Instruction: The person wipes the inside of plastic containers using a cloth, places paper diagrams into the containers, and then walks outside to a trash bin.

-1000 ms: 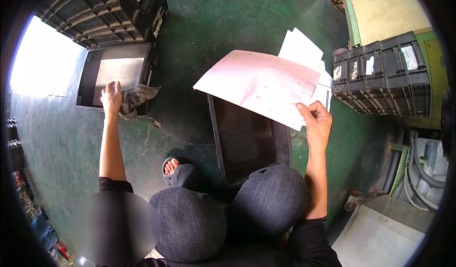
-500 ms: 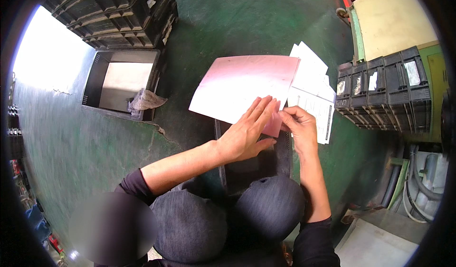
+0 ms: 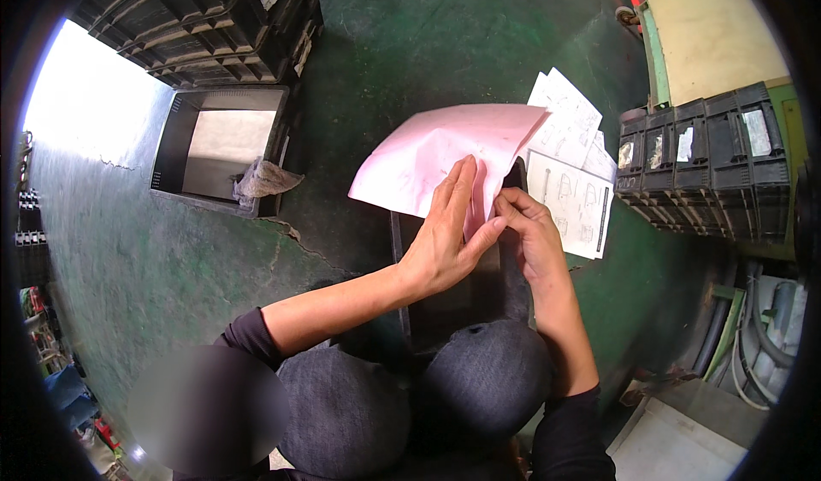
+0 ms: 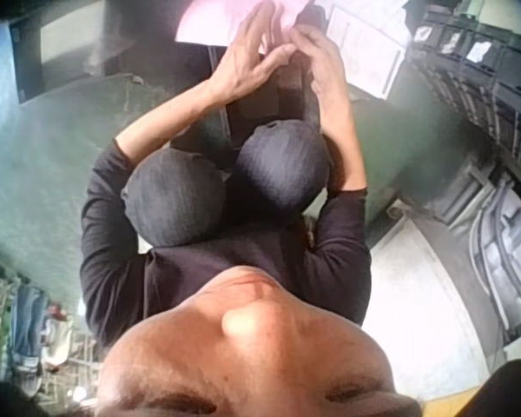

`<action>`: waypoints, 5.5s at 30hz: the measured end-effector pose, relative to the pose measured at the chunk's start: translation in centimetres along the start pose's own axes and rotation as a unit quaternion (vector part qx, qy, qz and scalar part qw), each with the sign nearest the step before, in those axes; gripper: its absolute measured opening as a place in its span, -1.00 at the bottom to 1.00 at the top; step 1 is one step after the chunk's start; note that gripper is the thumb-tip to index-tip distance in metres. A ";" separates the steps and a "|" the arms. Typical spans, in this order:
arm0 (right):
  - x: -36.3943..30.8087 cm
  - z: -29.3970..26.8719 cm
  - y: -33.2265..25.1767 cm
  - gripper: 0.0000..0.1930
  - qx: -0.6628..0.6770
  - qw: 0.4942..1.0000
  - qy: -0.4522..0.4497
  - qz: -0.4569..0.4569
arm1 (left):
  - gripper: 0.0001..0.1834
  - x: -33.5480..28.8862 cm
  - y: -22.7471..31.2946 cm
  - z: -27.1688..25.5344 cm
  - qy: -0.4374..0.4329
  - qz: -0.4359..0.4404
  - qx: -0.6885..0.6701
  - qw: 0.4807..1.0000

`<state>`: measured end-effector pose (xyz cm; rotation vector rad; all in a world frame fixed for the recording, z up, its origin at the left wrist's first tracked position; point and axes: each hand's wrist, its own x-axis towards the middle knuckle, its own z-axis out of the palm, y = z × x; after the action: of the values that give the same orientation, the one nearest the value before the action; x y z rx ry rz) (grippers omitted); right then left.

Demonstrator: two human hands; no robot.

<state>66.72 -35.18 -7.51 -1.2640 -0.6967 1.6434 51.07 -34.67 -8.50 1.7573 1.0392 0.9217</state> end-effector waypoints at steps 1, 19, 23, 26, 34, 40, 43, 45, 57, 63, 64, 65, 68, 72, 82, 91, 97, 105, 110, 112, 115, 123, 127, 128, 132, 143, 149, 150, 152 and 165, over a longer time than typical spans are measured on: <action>0.3 0.3 0.1 -0.91 -0.009 1.000 -0.009 -0.003 | -0.22 0.0 -0.1 0.0 0.004 -0.001 0.001 1.000; 1.5 -13.0 0.6 -0.76 -0.296 0.851 0.366 -0.232 | -0.71 5.2 -5.4 -18.8 0.205 -0.158 -0.271 0.927; 0.2 -21.7 2.8 -0.66 -0.137 0.874 0.452 -0.113 | -0.67 3.9 -8.0 -21.0 0.239 -0.180 -0.347 0.889; -1.3 -26.1 5.6 -0.64 -0.057 0.860 0.503 -0.064 | -0.65 3.6 -8.7 -20.8 0.246 -0.184 -0.373 0.875; -1.8 -29.8 11.2 -0.59 -0.288 0.751 0.575 0.151 | -0.69 5.8 -5.0 -18.8 0.223 -0.126 -0.277 0.926; 0.9 -12.5 0.6 -0.53 -0.297 0.909 0.250 -0.151 | -0.72 9.3 -0.5 -9.1 0.179 -0.083 -0.253 0.947; 2.4 1.6 -3.4 -0.22 -0.060 0.993 -0.036 -0.092 | -0.70 8.0 -1.2 -5.7 0.109 -0.116 -0.243 0.957; 3.5 3.7 -4.4 -0.23 -0.050 0.993 -0.083 -0.063 | -0.66 7.3 -0.4 -3.9 0.031 -0.173 -0.361 0.916; 1.5 -17.3 0.4 -0.77 0.089 0.929 0.343 -0.109 | -0.76 8.2 -8.8 -14.9 0.277 -0.082 -0.275 0.917; -1.9 -28.3 7.5 -0.77 0.202 0.869 0.451 -0.034 | -0.79 8.0 -10.8 -17.9 0.259 -0.028 -0.272 0.926; -2.3 -29.1 8.5 -0.77 0.223 0.861 0.457 -0.020 | -0.77 8.3 -10.0 -17.7 0.266 -0.027 -0.264 0.927; -2.7 -29.8 9.4 -0.77 0.214 0.863 0.458 -0.013 | -0.76 8.5 -9.0 -17.5 0.265 -0.018 -0.250 0.931; -3.6 -31.3 11.6 -0.68 0.192 0.861 0.470 0.030 | -0.73 9.0 -5.6 -16.8 0.250 0.018 -0.207 0.946; -3.8 -24.4 9.3 -0.44 -0.449 0.629 0.625 0.113 | -0.71 9.0 -1.6 -15.1 0.235 0.025 -0.250 0.939; -1.6 -9.3 -3.4 0.15 -0.230 0.955 0.017 -0.185 | -0.61 7.7 6.6 -10.0 -0.180 0.064 -0.147 0.971; -1.3 -13.1 4.2 -0.63 -0.435 0.852 0.286 -0.052 | -0.65 7.5 -2.3 -8.4 0.001 0.113 0.205 0.972; -6.1 -17.6 1.9 -0.76 -0.244 0.898 0.334 -0.151 | -0.50 2.0 -7.5 -7.4 0.042 0.012 0.180 0.983; -5.5 -13.4 7.5 -0.78 -0.399 0.894 0.200 -0.037 | 0.06 -8.9 -10.2 -1.8 -0.057 -0.232 0.046 0.970; -3.2 -10.3 11.7 -0.77 -0.465 0.870 0.164 -0.019 | 0.11 -9.6 -9.8 -0.4 -0.057 -0.250 0.002 0.967; -2.6 -10.0 12.1 -0.75 -0.528 0.833 0.163 -0.007 | 0.10 -9.5 -9.4 -0.5 -0.075 -0.279 -0.025 0.957; -1.8 -8.7 12.7 -0.71 -0.555 0.816 0.162 0.007 | 0.08 -10.2 -10.1 -0.3 -0.081 -0.244 -0.007 0.966; -0.4 -8.2 16.4 -0.38 -0.702 0.681 0.196 0.070 | 0.06 -10.0 -9.3 0.4 -0.095 -0.280 -0.022 0.955; -1.1 -4.5 13.9 -0.38 -0.816 0.560 0.140 -0.036 | 0.07 -10.5 -9.6 0.2 -0.079 -0.259 -0.003 0.963; -0.6 -4.4 14.0 -0.38 -0.832 0.534 0.131 -0.071 | 0.07 -10.4 -9.5 0.2 -0.076 -0.262 -0.005 0.962; 1.6 -4.2 14.5 -0.14 -0.787 0.607 -0.007 -0.111 | 0.06 -10.2 -9.7 0.5 -0.066 -0.261 -0.021 0.963; 4.5 -3.8 17.0 -0.02 -0.729 0.682 -0.010 -0.051 | 0.03 -10.2 -9.4 0.6 -0.039 -0.249 -0.037 0.967; 5.1 -4.3 16.4 -0.10 -0.712 0.702 -0.009 -0.016 | -0.01 -9.6 -9.3 0.8 -0.026 -0.283 -0.067 0.957; 5.3 -3.0 15.2 -0.13 -0.728 0.685 -0.020 0.012 | -0.02 -9.8 -9.9 0.4 -0.013 -0.272 -0.062 0.960; 4.5 -1.8 11.8 -0.24 -0.720 0.679 0.012 -0.144 | -0.04 -9.5 -11.0 -0.4 0.020 -0.243 -0.050 0.968; -3.7 -7.2 8.1 -0.47 -0.565 0.785 0.179 -0.179 | -0.33 11.5 -16.9 -12.8 0.199 -0.030 0.281 0.938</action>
<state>71.14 -42.62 -15.05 -2.0005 -1.6660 0.5204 39.59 -15.65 -17.87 2.0210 1.7454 1.0355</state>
